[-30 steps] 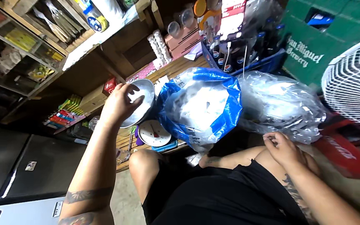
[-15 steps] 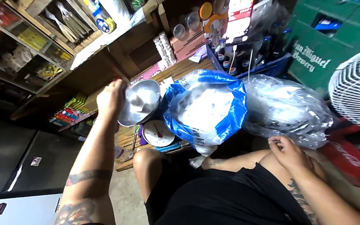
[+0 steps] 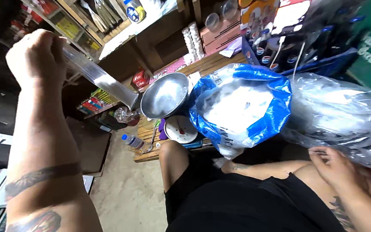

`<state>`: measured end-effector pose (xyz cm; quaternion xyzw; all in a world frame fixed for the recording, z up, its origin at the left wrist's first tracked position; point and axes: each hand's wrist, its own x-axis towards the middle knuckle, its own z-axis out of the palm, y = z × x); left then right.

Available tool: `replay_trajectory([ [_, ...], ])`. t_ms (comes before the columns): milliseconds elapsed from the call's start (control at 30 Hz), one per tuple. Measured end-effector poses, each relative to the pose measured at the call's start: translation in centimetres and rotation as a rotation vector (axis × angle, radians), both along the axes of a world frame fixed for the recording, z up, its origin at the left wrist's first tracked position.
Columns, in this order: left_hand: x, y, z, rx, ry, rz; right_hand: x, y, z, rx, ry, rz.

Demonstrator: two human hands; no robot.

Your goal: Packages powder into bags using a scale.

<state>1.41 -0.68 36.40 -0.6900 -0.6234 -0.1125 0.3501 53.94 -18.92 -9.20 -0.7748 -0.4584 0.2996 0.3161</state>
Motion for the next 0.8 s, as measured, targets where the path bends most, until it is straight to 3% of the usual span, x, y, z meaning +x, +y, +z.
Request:
replay_trajectory([
  [67,-0.3,-1.8,0.2,-0.04,0.04,-0.05,1.7,0.3,-4.2,0.117,-0.051,0.021],
  [133,0.1,-4.1,-0.6,-0.127,0.06,-0.08,2.0,0.3,-5.1,0.15,-0.052,0.032],
  [233,-1.4,-6.1,-3.9,-0.252,0.099,-0.165,1.8,0.3,-5.1,0.132,-0.055,0.061],
  [333,0.3,-9.2,-7.6,-0.438,-0.028,-0.058,1.5,0.3,-4.4,0.112,-0.08,0.082],
  [467,-1.6,-10.5,-13.4,-0.539,-0.113,-0.026,1.6,0.4,-4.3,0.073,-0.099,0.084],
  [633,-4.0,-11.6,-20.4,-0.521,-0.216,0.032,1.6,-0.1,-4.0,0.093,-0.16,0.102],
  [800,-5.0,-10.2,-24.6,-0.489,-0.366,0.149,1.4,0.0,-3.1,0.028,-0.19,0.088],
])
